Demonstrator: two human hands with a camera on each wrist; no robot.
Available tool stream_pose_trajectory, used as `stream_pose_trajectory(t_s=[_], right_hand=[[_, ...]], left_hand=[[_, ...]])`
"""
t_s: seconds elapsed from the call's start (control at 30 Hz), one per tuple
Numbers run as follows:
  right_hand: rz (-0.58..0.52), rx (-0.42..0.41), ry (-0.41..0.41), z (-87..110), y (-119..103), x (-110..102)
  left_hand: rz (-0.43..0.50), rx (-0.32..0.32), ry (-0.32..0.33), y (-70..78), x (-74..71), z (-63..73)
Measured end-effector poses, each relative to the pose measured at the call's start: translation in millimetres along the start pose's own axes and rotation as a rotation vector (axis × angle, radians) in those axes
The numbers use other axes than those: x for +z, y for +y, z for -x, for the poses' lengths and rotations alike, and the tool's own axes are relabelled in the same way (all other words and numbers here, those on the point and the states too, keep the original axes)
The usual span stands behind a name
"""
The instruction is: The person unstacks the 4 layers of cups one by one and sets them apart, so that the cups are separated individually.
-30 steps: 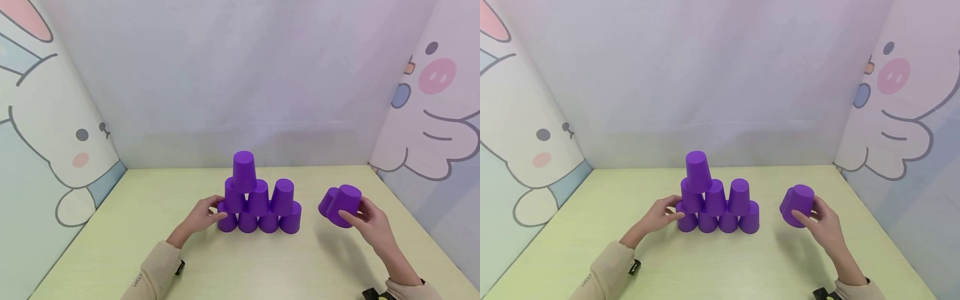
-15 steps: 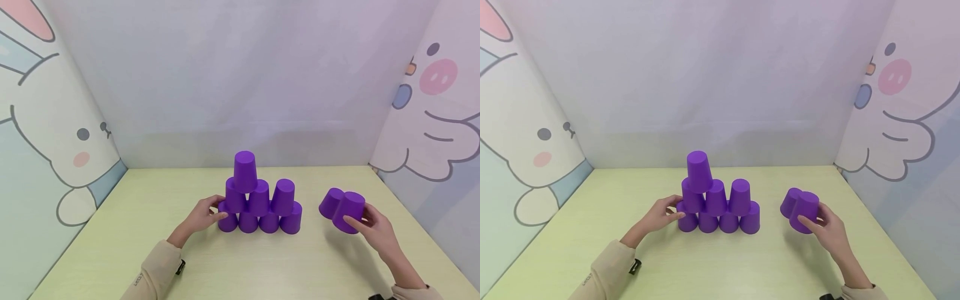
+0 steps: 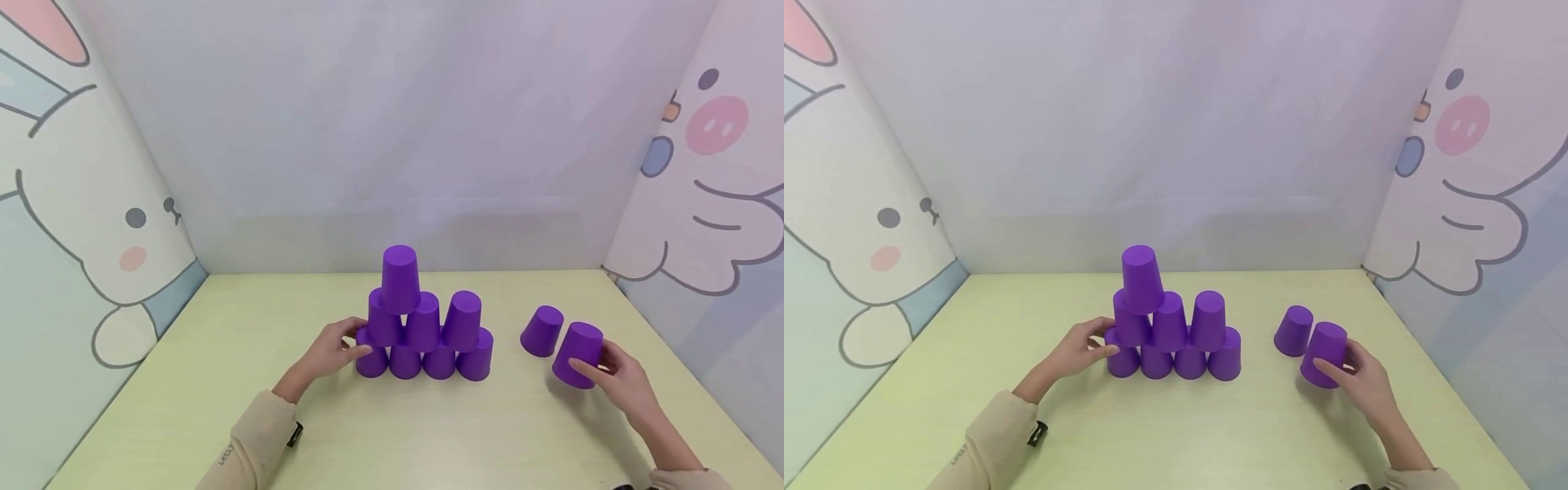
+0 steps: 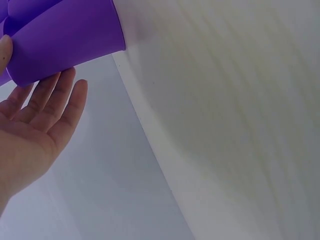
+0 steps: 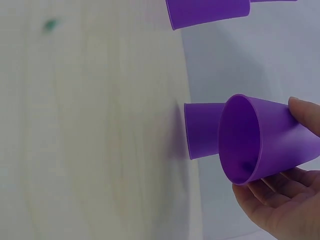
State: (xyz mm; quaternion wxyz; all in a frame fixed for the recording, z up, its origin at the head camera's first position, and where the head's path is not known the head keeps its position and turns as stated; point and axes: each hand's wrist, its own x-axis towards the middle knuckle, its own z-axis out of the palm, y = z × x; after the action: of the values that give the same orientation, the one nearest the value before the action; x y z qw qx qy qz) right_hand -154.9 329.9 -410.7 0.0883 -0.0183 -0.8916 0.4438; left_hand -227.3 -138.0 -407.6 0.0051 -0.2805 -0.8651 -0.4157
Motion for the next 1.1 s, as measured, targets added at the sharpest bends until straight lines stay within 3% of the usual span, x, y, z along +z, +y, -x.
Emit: stream_pose_trajectory(t_s=[0.27, 0.5, 1.1], right_hand=[[0.075, 0.067, -0.084, -4.1, 9, -4], [0.090, 0.072, -0.139, -6.5, 13, -3], [0.130, 0.076, -0.122, -6.7, 7, -5]], left_hand=[[0.001, -0.005, -0.001, 0.5, -0.1, 0.1], [-0.006, -0.005, -0.005, 1.6, 0.0, 0.3], [-0.002, 0.005, 0.001, -0.5, 0.0, -1.3]])
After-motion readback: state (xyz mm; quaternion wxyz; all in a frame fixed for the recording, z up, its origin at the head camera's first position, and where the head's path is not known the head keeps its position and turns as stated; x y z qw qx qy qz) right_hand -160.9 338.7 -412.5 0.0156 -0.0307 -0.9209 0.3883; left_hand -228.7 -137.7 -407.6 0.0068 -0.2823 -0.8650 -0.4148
